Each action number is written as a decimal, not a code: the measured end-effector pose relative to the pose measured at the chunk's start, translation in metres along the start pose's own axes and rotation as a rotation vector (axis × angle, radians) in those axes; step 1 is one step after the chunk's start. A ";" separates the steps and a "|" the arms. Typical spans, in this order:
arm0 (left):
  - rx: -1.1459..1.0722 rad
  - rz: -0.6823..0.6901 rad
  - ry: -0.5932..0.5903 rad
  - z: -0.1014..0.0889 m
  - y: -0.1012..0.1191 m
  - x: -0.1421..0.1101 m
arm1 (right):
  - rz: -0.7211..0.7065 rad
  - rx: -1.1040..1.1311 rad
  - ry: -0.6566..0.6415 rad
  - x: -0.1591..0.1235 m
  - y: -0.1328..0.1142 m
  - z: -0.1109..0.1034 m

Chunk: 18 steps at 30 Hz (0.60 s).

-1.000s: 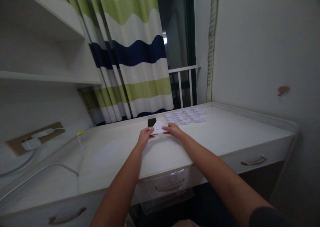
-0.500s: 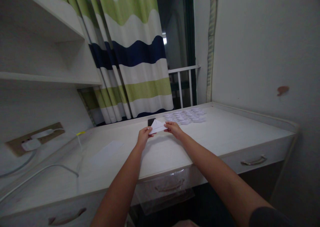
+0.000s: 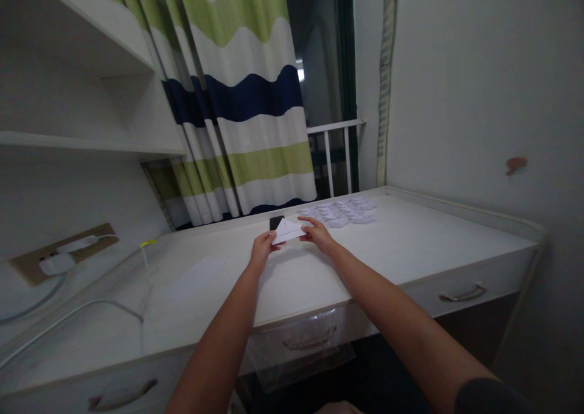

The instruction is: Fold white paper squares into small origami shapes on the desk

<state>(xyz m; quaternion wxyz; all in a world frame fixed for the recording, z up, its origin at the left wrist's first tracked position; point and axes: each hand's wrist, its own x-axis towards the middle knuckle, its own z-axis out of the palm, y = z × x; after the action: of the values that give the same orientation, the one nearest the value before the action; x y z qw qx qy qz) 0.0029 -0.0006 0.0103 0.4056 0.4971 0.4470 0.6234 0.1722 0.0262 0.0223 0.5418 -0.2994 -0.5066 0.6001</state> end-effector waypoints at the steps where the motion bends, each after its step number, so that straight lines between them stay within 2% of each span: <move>1: -0.003 -0.006 -0.005 0.000 0.001 0.000 | 0.001 0.004 -0.007 0.001 0.000 0.000; 8: -0.014 0.047 -0.035 -0.001 0.004 -0.004 | 0.010 -0.008 -0.029 0.002 0.002 -0.002; 14: -0.025 0.001 -0.021 -0.001 0.002 -0.001 | 0.030 -0.039 -0.029 0.002 0.002 -0.002; 18: -0.052 -0.022 -0.056 -0.001 0.004 -0.003 | 0.042 -0.049 -0.048 0.000 0.001 -0.001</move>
<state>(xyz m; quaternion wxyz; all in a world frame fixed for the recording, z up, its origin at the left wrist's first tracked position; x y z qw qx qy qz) 0.0023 -0.0052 0.0132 0.4378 0.4987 0.4244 0.6161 0.1726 0.0266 0.0208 0.5095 -0.3087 -0.5274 0.6058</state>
